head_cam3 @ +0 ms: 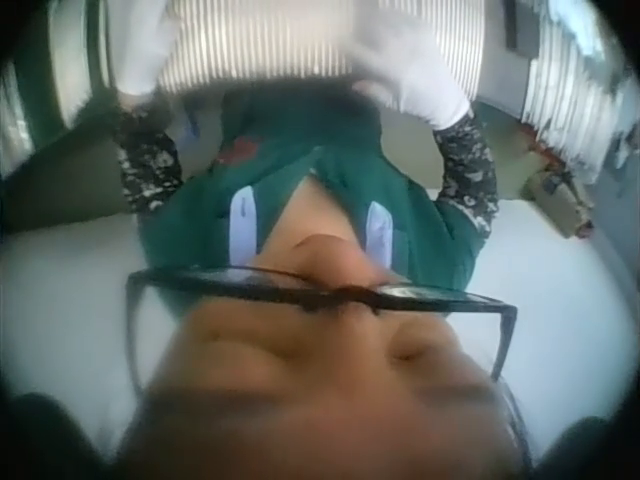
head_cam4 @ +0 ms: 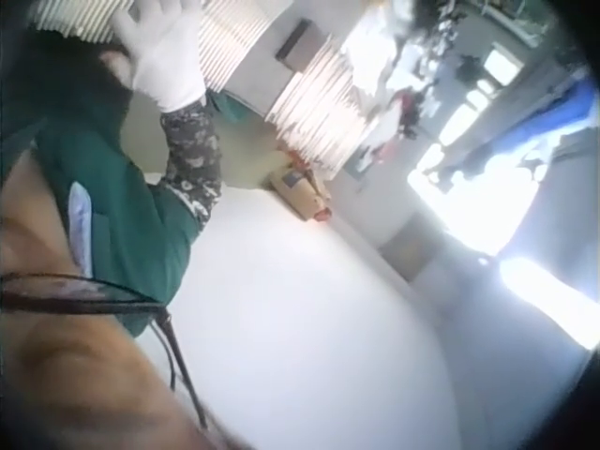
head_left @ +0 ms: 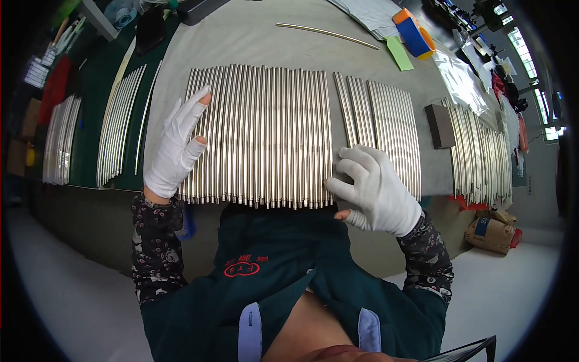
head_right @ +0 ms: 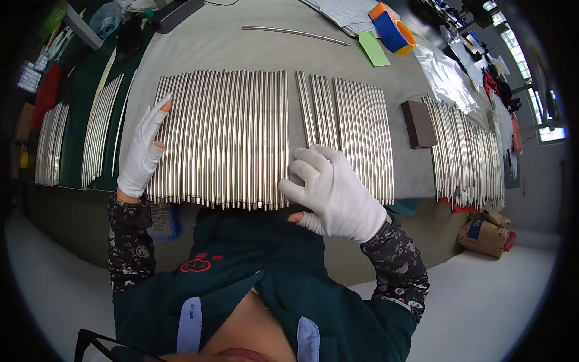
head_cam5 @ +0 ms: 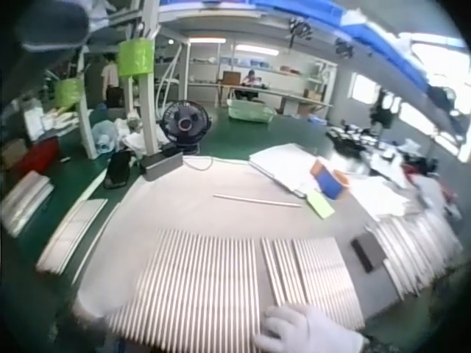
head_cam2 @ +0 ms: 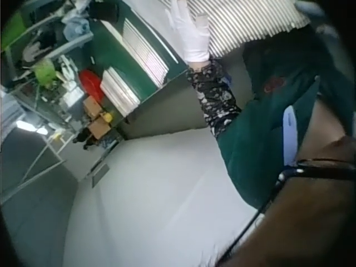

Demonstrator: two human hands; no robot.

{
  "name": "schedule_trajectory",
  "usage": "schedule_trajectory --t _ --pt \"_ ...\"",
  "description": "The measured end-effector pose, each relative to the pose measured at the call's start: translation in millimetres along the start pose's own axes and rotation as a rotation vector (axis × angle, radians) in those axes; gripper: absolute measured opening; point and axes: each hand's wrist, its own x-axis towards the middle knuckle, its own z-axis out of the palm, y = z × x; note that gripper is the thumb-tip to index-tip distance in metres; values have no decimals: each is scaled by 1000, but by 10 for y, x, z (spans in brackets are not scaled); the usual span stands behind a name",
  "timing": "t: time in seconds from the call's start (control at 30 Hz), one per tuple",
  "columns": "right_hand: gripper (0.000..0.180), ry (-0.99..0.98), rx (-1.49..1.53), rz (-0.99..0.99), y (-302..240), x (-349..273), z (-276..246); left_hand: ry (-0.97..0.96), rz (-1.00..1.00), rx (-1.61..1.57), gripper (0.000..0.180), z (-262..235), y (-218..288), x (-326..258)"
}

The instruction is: Sanding or cleaning a large set of thin metal or wooden rods laid out on a table using a sanding block.

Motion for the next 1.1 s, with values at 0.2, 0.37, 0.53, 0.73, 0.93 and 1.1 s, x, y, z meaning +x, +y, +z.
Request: schedule_trajectory --t 0.2,0.37,0.53,0.73,0.93,1.1 --pt "52 -22 55 -25 5 25 18 14 7 14 80 15 -6 7" --pt "52 -59 6 -12 -49 118 -7 20 -3 11 80 -1 26 4" --pt "53 22 98 -55 -28 155 3 24 -9 -17 80 5 18 5" --pt "53 -48 82 -31 -49 207 1 37 -22 -62 81 9 4 3" --pt "54 -21 92 -107 -58 334 -38 50 -9 -94 79 -4 -7 -14" --pt "53 -60 103 -87 -61 363 9 59 7 -99 79 -5 -4 -2"
